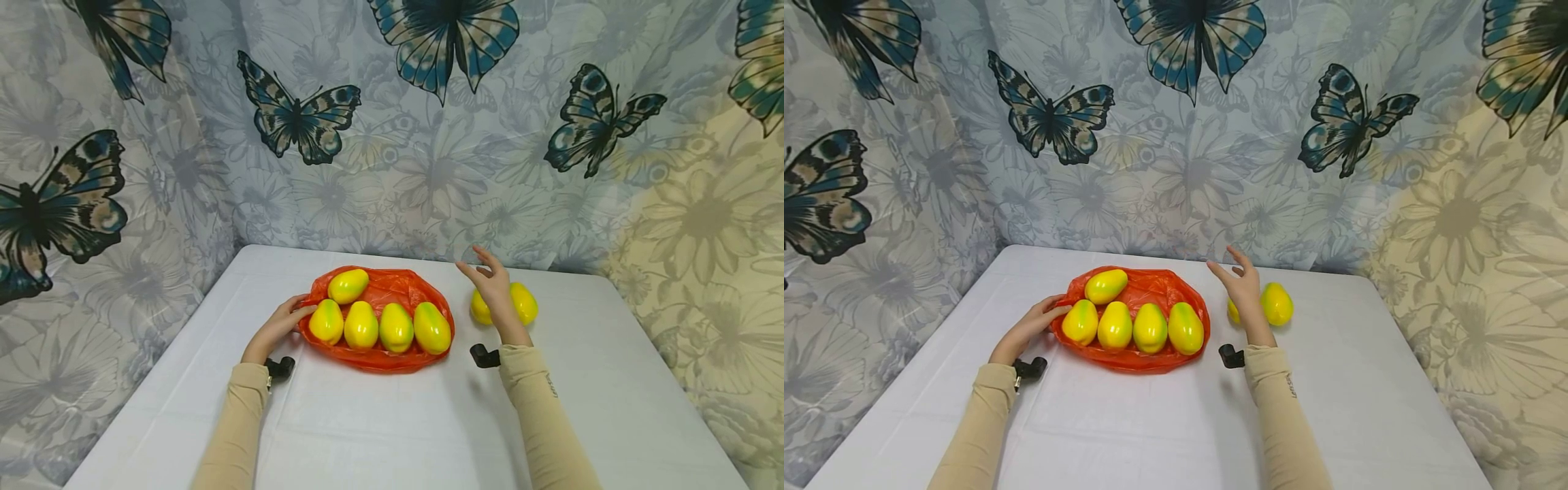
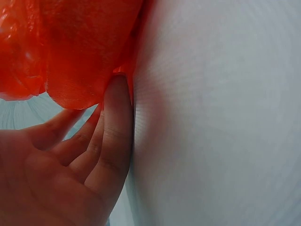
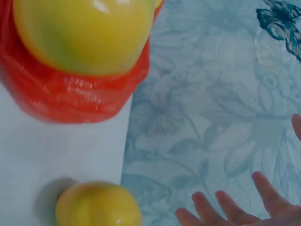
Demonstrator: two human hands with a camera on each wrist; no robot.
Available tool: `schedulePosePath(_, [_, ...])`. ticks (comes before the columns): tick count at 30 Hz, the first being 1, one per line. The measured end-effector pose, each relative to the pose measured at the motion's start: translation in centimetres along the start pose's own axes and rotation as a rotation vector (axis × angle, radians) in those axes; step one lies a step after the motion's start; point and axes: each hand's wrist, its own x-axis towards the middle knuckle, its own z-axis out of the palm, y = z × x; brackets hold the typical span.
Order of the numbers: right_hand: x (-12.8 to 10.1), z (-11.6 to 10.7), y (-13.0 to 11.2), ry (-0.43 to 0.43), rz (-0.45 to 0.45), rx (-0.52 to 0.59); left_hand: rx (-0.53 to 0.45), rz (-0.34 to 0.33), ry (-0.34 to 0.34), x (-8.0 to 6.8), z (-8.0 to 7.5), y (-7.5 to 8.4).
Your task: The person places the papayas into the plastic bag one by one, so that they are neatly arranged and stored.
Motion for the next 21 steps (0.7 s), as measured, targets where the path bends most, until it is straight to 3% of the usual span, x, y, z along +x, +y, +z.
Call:
schedulePosePath(17, [-0.7, -5.0, 1.9, 0.111, 0.055, 0.057, -0.023, -0.011, -0.004, 0.0, 0.1, -0.1])
schedulePosePath(21, [-0.8, -5.9, 2.8, 0.139, 0.058, 0.060, -0.032, -0.012, -0.017, -0.6, 0.0, 0.7])
